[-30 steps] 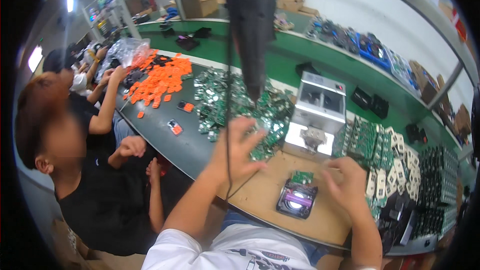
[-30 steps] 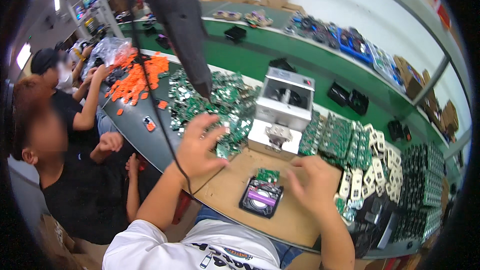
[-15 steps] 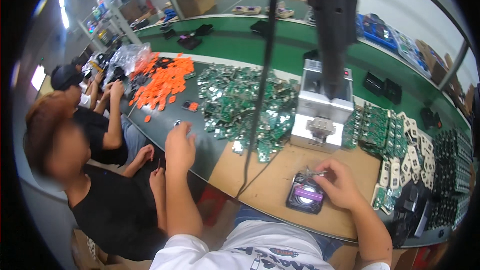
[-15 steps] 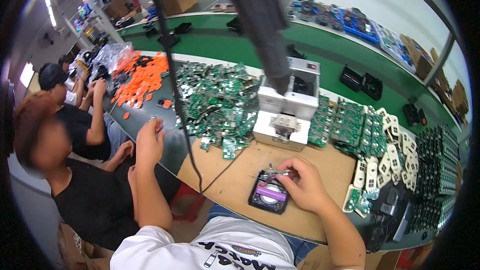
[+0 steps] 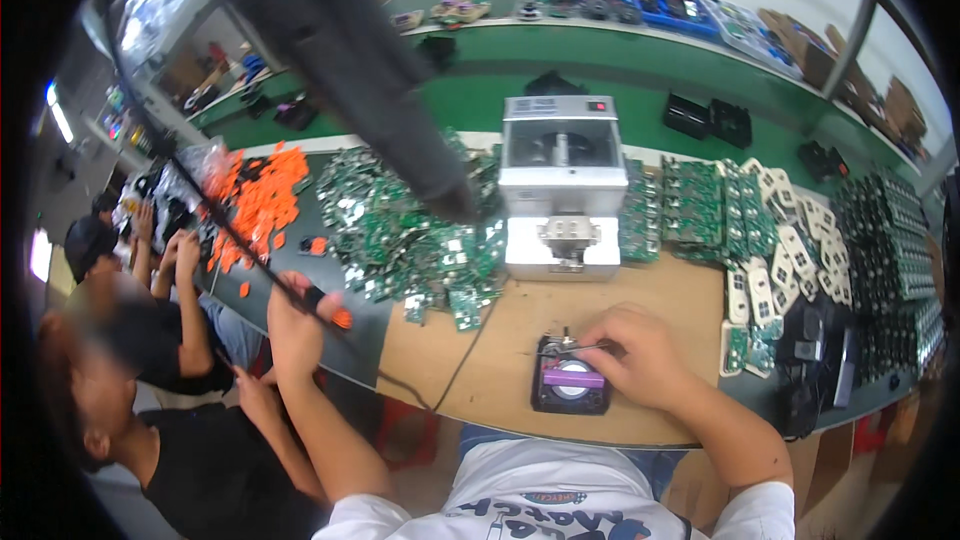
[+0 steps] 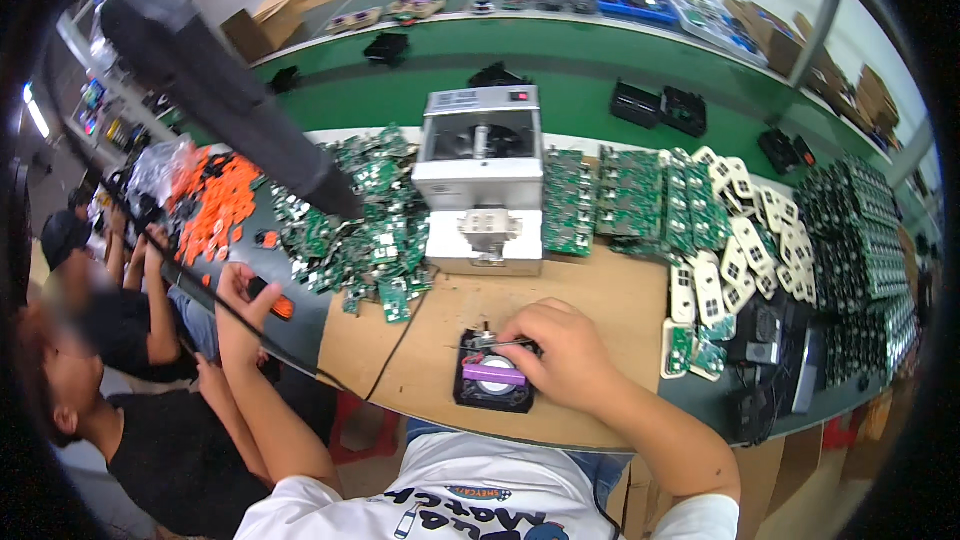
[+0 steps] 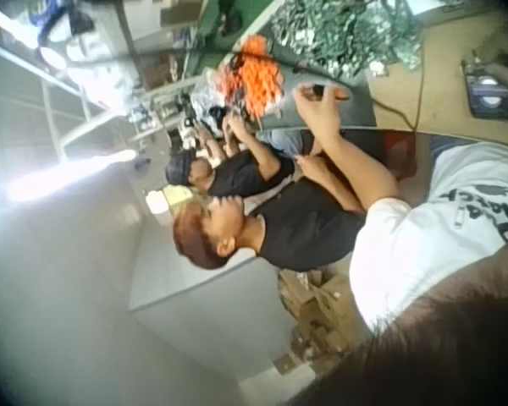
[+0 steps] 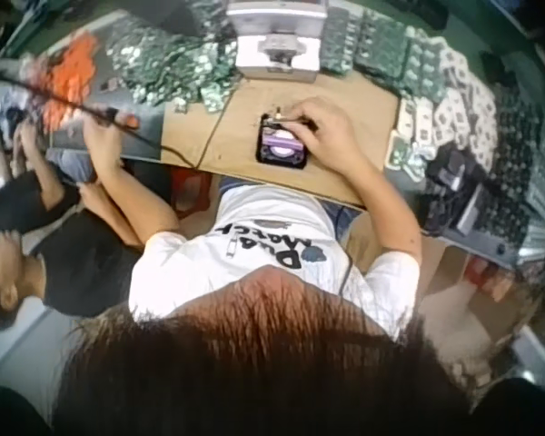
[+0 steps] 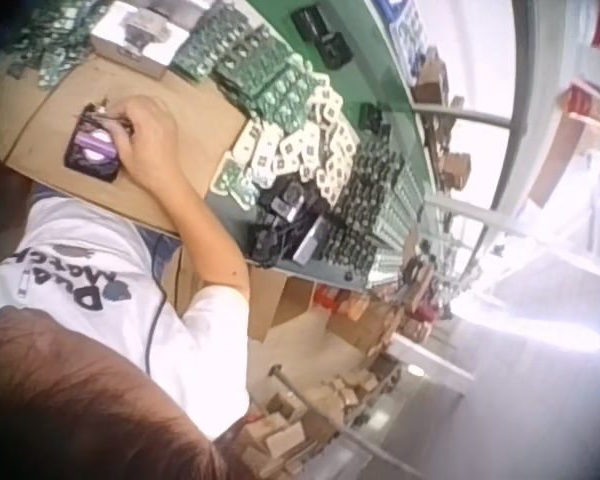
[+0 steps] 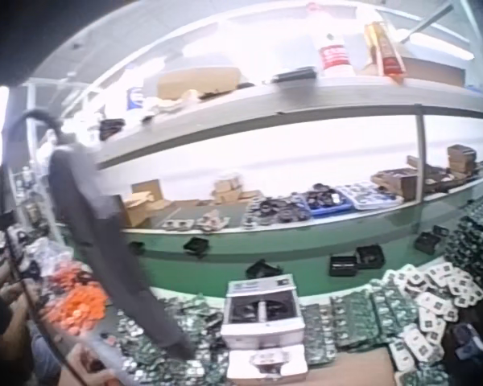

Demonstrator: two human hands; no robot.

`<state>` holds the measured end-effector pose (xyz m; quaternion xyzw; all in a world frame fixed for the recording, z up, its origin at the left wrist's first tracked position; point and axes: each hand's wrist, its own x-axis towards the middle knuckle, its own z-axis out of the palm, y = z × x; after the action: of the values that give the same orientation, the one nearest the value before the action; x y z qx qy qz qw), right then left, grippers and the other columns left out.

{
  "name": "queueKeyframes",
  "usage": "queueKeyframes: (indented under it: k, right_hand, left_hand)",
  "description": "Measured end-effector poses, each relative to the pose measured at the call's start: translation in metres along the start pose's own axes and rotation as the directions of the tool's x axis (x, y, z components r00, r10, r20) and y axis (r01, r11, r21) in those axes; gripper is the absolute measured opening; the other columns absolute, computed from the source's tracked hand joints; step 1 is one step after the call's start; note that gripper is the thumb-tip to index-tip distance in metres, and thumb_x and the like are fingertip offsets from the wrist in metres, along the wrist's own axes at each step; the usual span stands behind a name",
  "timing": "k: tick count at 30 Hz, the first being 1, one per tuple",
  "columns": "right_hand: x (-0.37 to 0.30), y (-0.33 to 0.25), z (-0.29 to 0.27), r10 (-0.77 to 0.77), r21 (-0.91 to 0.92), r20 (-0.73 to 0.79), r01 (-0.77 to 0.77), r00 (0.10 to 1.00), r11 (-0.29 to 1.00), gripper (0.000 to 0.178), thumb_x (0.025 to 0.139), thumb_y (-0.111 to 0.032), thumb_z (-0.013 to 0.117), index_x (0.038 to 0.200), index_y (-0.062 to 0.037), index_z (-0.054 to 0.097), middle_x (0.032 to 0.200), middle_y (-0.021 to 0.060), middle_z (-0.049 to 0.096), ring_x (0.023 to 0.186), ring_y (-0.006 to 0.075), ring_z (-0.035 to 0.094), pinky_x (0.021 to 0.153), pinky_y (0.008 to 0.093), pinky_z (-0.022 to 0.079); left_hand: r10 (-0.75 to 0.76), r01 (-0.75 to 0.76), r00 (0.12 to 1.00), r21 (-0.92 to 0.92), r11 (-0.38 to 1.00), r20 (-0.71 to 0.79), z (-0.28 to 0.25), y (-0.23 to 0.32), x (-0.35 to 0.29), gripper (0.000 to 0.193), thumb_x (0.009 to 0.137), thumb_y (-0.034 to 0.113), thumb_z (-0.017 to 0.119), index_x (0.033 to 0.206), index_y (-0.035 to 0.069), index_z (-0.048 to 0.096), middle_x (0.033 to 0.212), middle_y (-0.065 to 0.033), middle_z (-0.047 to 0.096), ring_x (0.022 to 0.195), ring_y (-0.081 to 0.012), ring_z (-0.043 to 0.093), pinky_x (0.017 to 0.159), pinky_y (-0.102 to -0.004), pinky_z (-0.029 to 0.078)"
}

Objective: Assembling small electronic devices by placing circuit boards into plastic housings and using an electric screwdriver to fasten them.

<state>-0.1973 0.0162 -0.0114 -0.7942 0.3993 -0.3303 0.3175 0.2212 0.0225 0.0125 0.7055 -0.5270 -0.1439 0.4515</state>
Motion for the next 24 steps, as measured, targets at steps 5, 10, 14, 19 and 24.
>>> queueKeyframes:
  k: [5,10,14,19,24]
  right_hand:
    - [-0.004,0.002,-0.004,-0.189,-0.069,-0.097,0.182,0.977,0.981,0.011,0.074,-0.010,0.077,0.080,-0.0090,0.068,0.085,0.0038,0.068,0.084,0.0256,0.063,0.076,0.0386,0.050]
    - [-0.011,0.006,0.005,0.042,0.281,-0.181,0.011,0.983,0.960,0.012,0.076,-0.011,0.080,0.080,-0.0052,0.070,0.084,0.0072,0.068,0.077,0.0211,0.067,0.068,0.0322,0.053]
    - [-0.012,0.010,0.009,0.093,0.262,-0.217,-0.034,0.972,0.964,0.014,0.073,-0.004,0.082,0.081,-0.0027,0.070,0.084,0.0099,0.069,0.077,0.0193,0.068,0.067,0.0297,0.054]
    - [-0.012,0.005,0.012,0.133,0.229,-0.273,-0.070,0.953,0.971,0.015,0.073,-0.005,0.082,0.081,-0.0025,0.071,0.082,0.0103,0.068,0.077,0.0200,0.068,0.065,0.0312,0.055]
    - [-0.010,0.010,0.012,-0.015,0.144,-0.283,0.058,0.959,0.988,0.014,0.071,-0.006,0.083,0.078,-0.0040,0.071,0.080,0.0093,0.067,0.075,0.0224,0.067,0.065,0.0320,0.054]
  left_hand:
    - [0.413,-0.230,0.868,-0.513,0.827,0.277,0.105,0.088,-0.044,0.026,0.073,-0.001,0.079,0.087,0.002,0.057,0.090,-0.0072,0.061,0.076,-0.0142,0.062,0.066,-0.0257,0.052]
    - [0.511,-0.338,0.814,-0.490,0.804,0.278,0.174,0.103,-0.067,0.021,0.072,-0.002,0.079,0.089,-0.002,0.068,0.097,-0.0140,0.068,0.091,-0.0199,0.067,0.077,-0.0281,0.054]
    - [0.312,0.088,0.796,-0.609,0.788,0.519,0.174,0.098,-0.085,0.017,0.080,-0.008,0.071,0.096,-0.003,0.067,0.104,-0.0149,0.067,0.095,-0.0189,0.067,0.081,-0.0278,0.055]
    - [0.174,0.416,0.758,-0.671,0.614,0.629,0.174,0.092,-0.083,0.022,0.085,-0.011,0.063,0.104,-0.003,0.057,0.105,-0.0108,0.062,0.097,-0.0171,0.065,0.083,-0.0286,0.056]
    - [0.207,0.351,0.751,-0.645,0.679,0.627,0.179,0.085,-0.082,0.022,0.087,-0.012,0.061,0.106,-0.003,0.055,0.104,-0.0090,0.059,0.098,-0.0170,0.064,0.084,-0.0296,0.056]
